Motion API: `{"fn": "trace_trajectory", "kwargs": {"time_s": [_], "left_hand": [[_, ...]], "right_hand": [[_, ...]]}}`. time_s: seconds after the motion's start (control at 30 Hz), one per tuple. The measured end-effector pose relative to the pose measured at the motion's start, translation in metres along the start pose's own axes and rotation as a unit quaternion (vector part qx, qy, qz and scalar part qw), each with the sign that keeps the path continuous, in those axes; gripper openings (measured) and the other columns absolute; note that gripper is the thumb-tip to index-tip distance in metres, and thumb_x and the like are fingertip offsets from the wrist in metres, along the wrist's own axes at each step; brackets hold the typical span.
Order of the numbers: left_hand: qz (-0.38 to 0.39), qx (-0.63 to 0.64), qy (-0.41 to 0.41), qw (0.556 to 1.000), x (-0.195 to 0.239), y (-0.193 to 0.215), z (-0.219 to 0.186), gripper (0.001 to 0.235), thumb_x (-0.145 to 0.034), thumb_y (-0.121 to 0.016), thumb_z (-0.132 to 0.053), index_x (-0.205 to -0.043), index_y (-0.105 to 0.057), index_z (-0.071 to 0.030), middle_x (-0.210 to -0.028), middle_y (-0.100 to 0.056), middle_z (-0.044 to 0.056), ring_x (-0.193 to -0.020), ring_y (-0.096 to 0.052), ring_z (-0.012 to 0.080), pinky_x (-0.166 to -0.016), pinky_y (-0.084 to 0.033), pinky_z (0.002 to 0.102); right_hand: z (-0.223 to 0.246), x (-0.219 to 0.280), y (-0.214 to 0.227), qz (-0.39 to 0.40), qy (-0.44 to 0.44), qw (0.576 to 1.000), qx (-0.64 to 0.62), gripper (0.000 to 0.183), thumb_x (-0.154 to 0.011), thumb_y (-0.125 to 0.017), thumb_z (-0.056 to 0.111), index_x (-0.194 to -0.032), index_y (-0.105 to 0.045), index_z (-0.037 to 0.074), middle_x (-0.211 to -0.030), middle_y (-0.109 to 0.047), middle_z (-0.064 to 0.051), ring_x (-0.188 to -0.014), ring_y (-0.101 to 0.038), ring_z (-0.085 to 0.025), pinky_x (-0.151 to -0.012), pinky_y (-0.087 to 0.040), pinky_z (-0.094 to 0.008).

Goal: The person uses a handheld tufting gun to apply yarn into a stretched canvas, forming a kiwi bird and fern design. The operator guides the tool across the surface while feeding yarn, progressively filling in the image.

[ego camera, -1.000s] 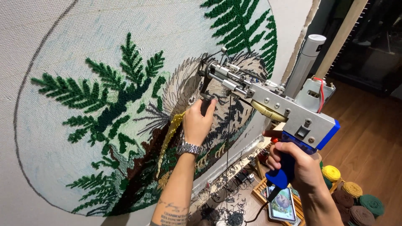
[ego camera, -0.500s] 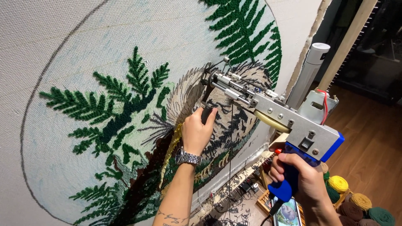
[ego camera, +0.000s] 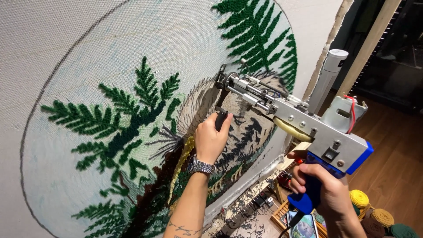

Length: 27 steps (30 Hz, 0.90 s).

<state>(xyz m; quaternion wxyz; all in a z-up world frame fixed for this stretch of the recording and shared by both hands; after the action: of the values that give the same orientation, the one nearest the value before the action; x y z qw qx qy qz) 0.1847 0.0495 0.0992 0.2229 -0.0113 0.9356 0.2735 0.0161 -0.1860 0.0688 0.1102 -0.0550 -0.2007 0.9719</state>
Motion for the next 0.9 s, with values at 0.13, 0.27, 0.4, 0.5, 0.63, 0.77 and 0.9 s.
{"fn": "trace_trajectory", "kwargs": {"time_s": [0.13, 0.27, 0.4, 0.5, 0.63, 0.77, 0.9], "left_hand": [[0.007, 0.049, -0.012, 0.999, -0.002, -0.002, -0.006, 0.045, -0.099, -0.058, -0.056, -0.077, -0.057, -0.016, -0.062, -0.055, -0.004, -0.048, -0.051, 0.0091, -0.042, -0.042, 0.023], [0.214, 0.164, 0.078, 0.960, -0.016, -0.015, -0.020, 0.037, -0.096, -0.064, -0.037, -0.130, -0.059, -0.021, -0.089, -0.069, 0.005, -0.057, -0.057, 0.0094, -0.054, -0.050, 0.023], [0.399, 0.271, 0.014, 0.876, -0.030, -0.059, -0.018, 0.100, -0.080, -0.067, -0.060, -0.161, -0.038, -0.008, -0.108, -0.081, 0.014, -0.060, -0.072, 0.0106, -0.060, -0.061, 0.024], [0.374, 0.297, 0.022, 0.878, -0.020, -0.052, -0.054, 0.041, -0.088, -0.073, -0.043, -0.117, -0.079, -0.014, -0.094, -0.080, 0.016, -0.081, -0.074, 0.0143, -0.060, -0.061, 0.023], [0.366, 0.257, 0.065, 0.892, -0.012, -0.047, -0.074, 0.044, -0.087, -0.074, -0.043, -0.119, -0.080, -0.014, -0.082, -0.075, 0.007, -0.052, -0.057, 0.0074, -0.051, -0.051, 0.017], [0.344, 0.135, 0.086, 0.925, -0.006, -0.042, -0.083, 0.080, -0.065, -0.063, -0.071, -0.127, -0.076, -0.024, -0.084, -0.070, -0.004, -0.059, -0.048, 0.0047, -0.057, -0.038, 0.021], [0.348, 0.161, 0.103, 0.918, 0.001, -0.047, -0.067, 0.075, -0.075, -0.071, -0.061, -0.134, -0.072, -0.015, -0.067, -0.060, -0.005, -0.051, -0.046, 0.0037, -0.047, -0.035, 0.018]], "right_hand": [[0.000, 0.001, 0.013, -0.012, -0.028, 0.997, 0.068, 0.037, -0.092, -0.055, 0.017, -0.062, -0.045, 0.000, -0.055, -0.043, -0.016, -0.053, -0.044, -0.028, -0.055, -0.033, -0.043], [-0.002, 0.000, 0.041, 0.034, -0.008, 0.999, 0.038, 0.032, -0.089, -0.059, 0.019, -0.063, -0.048, 0.003, -0.054, -0.042, -0.010, -0.049, -0.041, -0.024, -0.056, -0.035, -0.043], [-0.006, 0.004, 0.075, 0.032, -0.070, 0.995, 0.066, 0.038, -0.089, -0.054, 0.022, -0.060, -0.033, 0.008, -0.057, -0.035, -0.010, -0.052, -0.034, -0.027, -0.055, -0.027, -0.046], [0.000, 0.000, 0.080, 0.124, 0.031, 0.992, -0.002, 0.053, -0.085, -0.054, 0.015, -0.132, -0.058, -0.011, -0.058, -0.032, -0.001, -0.047, -0.037, -0.018, -0.048, -0.031, -0.037], [0.004, 0.009, 0.096, 0.076, 0.013, 0.996, 0.036, 0.055, -0.085, -0.050, 0.014, -0.133, -0.060, -0.011, -0.058, -0.031, -0.003, -0.048, -0.036, -0.021, -0.049, -0.028, -0.041], [0.013, 0.014, 0.102, 0.069, 0.059, 0.996, 0.009, 0.023, -0.086, -0.056, 0.014, -0.095, -0.059, -0.007, -0.059, -0.040, -0.007, -0.048, -0.041, -0.022, -0.046, -0.038, -0.043], [0.010, 0.011, 0.106, 0.110, 0.069, 0.991, -0.011, 0.015, -0.086, -0.054, 0.009, -0.092, -0.056, -0.004, -0.059, -0.039, -0.006, -0.046, -0.038, -0.020, -0.046, -0.033, -0.040]]}}
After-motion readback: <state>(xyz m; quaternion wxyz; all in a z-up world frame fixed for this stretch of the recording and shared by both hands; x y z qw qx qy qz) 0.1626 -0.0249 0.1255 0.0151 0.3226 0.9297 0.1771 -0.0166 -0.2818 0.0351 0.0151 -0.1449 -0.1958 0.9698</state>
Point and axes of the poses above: each hand's wrist, its own x-axis away from the middle knuckle, its own y-axis out of the back of the hand, z = x × y, the point moved 4 cm from there along -x, towards the middle knuckle
